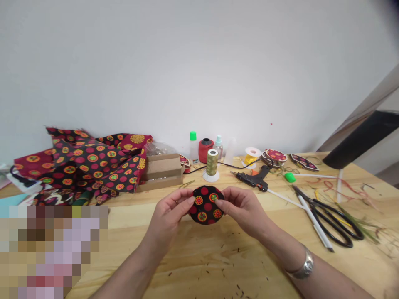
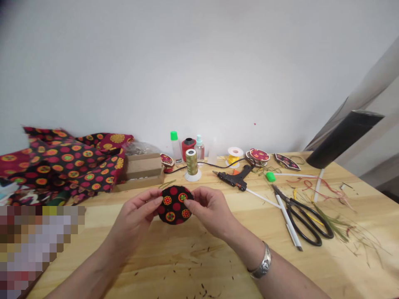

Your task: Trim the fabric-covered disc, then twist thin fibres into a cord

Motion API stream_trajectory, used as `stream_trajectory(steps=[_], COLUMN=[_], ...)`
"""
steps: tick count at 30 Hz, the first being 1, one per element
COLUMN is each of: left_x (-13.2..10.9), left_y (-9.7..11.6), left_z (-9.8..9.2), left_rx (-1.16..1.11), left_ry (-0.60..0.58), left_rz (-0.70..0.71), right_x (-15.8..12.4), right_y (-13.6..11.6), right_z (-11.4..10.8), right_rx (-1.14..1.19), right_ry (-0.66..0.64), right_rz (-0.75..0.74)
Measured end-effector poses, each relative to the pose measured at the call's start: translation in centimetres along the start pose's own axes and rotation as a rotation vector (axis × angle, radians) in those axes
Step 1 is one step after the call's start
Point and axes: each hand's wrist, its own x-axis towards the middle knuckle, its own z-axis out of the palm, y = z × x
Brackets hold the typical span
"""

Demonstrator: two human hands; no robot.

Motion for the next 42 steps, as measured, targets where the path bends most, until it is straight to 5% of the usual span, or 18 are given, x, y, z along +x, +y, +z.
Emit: stream_trajectory(steps=[9, 16, 22, 29, 39, 42], left_x=[-0.5, -1.0, -0.4, -0.1, -0.8, -0.9], left_y=[0.4, -0.5, -0.1, 0.2, 0.2, 0.1], left_z=[0.8, 1.6, 0.5, 0.7, 1.0, 1.1], left_rx=[0.065, 0.320, 0.264, 0.114, 0.260, 0.277], left_ry=[-0.129, 0.044, 0.207, -0.092, -0.307, -0.330], left_rz=[0.000, 0.194, 0.309, -0.068, -0.079, -0.120], right_x=[-0.1, 0.0, 0.1, 0.1, -0.1, 0.2], right_y=[0.1, 0.1, 0.2, 0.4, 0.1, 0.3], right_z=[0.0, -0.1, -0.1, -0.3, -0.5, -0.7], right_rx=[0.038, 0.043, 0.038, -0.026, -0.314, -0.219], right_ry=[0.004, 0.047, 0.068, -0.042, 0.081, 0.231], right_rz=[-0.023, -0.052, -0.058, -0.030, -0.196, -0.205])
